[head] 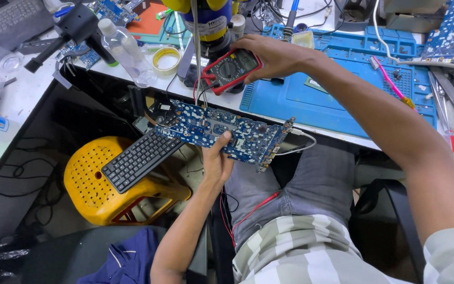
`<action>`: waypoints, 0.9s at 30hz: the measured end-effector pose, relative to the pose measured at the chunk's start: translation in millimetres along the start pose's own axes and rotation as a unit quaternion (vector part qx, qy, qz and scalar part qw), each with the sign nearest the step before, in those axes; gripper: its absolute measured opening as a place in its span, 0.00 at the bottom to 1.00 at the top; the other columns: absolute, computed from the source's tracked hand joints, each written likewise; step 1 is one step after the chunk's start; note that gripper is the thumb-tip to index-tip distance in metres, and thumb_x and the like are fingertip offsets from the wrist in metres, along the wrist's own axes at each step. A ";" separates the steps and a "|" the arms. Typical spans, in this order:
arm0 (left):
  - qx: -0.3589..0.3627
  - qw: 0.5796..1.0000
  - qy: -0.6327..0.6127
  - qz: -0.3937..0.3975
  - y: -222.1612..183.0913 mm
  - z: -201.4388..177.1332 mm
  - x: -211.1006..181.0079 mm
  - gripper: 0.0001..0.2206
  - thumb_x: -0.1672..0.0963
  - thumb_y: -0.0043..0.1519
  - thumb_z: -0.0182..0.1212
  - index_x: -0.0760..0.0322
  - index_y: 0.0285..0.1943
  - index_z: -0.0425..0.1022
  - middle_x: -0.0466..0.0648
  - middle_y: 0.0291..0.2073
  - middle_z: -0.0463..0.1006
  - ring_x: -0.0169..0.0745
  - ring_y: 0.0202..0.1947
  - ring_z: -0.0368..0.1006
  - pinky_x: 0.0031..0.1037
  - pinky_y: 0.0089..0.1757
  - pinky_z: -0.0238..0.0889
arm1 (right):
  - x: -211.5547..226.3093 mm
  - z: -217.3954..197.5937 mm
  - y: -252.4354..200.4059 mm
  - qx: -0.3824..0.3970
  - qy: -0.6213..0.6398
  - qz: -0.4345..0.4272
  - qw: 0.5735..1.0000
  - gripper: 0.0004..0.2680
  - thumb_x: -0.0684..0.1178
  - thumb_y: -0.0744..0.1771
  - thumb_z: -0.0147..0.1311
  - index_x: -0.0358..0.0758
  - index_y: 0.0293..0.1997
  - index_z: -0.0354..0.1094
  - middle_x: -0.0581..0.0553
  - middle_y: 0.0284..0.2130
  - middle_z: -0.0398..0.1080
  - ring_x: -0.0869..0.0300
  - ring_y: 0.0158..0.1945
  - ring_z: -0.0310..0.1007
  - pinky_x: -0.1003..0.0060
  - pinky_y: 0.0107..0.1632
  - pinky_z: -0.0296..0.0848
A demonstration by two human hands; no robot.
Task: Inspecting a circuit board and connecting a small cable to a port on the board at a repair station.
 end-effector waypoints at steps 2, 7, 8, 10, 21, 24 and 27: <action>-0.007 1.000 0.002 0.004 0.2 -0.9 -0.1 0.36 0.64 0.52 0.68 0.63 0.70 0.55 0.58 0.58 0.70 0.57 0.59 0.67 0.49 0.59 0.64 | -4.8 0.8 3.7 0.017 0.008 0.012 1.000 0.32 0.53 0.65 0.67 0.34 0.75 0.51 0.31 0.66 0.58 0.44 0.67 0.62 0.52 0.58 0.73; -0.001 1.000 0.011 0.009 0.3 -0.1 -0.8 0.35 0.63 0.53 0.69 0.61 0.70 0.55 0.57 0.59 0.70 0.57 0.61 0.67 0.49 0.61 0.63 | -22.0 5.2 11.7 0.064 0.004 0.053 0.997 0.34 0.50 0.65 0.66 0.31 0.77 0.46 0.31 0.66 0.56 0.42 0.66 0.61 0.48 0.60 0.72; -0.005 1.000 0.012 0.012 1.0 -1.7 0.3 0.35 0.63 0.53 0.69 0.61 0.70 0.55 0.57 0.59 0.70 0.57 0.61 0.67 0.49 0.61 0.63 | -22.7 5.3 12.2 0.066 0.005 0.049 0.997 0.34 0.50 0.65 0.66 0.31 0.77 0.46 0.31 0.66 0.56 0.42 0.66 0.61 0.48 0.60 0.72; -0.003 1.000 0.010 0.011 1.6 -4.4 2.4 0.35 0.64 0.53 0.69 0.61 0.69 0.55 0.55 0.55 0.71 0.54 0.58 0.69 0.46 0.58 0.66 | -24.4 5.5 14.4 0.074 -0.007 0.063 0.995 0.34 0.51 0.65 0.66 0.32 0.77 0.47 0.32 0.66 0.57 0.42 0.66 0.61 0.47 0.56 0.74; -0.084 0.994 0.073 -0.020 0.5 1.1 2.8 0.37 0.61 0.46 0.74 0.62 0.66 0.60 0.54 0.55 0.73 0.54 0.57 0.70 0.45 0.55 0.68 | -36.1 0.6 31.6 0.116 -0.024 0.094 0.988 0.34 0.46 0.63 0.67 0.35 0.77 0.50 0.32 0.69 0.59 0.39 0.70 0.60 0.41 0.66 0.63; -0.074 0.994 0.079 -0.014 -0.2 2.0 3.0 0.37 0.61 0.46 0.74 0.61 0.67 0.60 0.55 0.56 0.73 0.55 0.58 0.70 0.46 0.56 0.68 | -41.0 1.8 36.9 0.117 -0.035 0.105 0.987 0.34 0.44 0.62 0.67 0.35 0.77 0.49 0.32 0.72 0.56 0.38 0.73 0.56 0.39 0.70 0.58; -0.074 0.994 0.079 -0.013 -1.5 4.3 2.6 0.38 0.61 0.45 0.74 0.62 0.67 0.60 0.55 0.57 0.73 0.55 0.60 0.69 0.47 0.58 0.66 | -49.3 3.6 40.3 0.119 -0.047 0.118 0.985 0.34 0.44 0.63 0.66 0.34 0.78 0.47 0.32 0.74 0.53 0.37 0.74 0.53 0.39 0.72 0.55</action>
Point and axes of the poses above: each hand's wrist, its own y-axis towards the middle knuckle, its own z-axis out of the palm, x = y × z, the point moved 2 cm from there along y, towards the middle knuckle
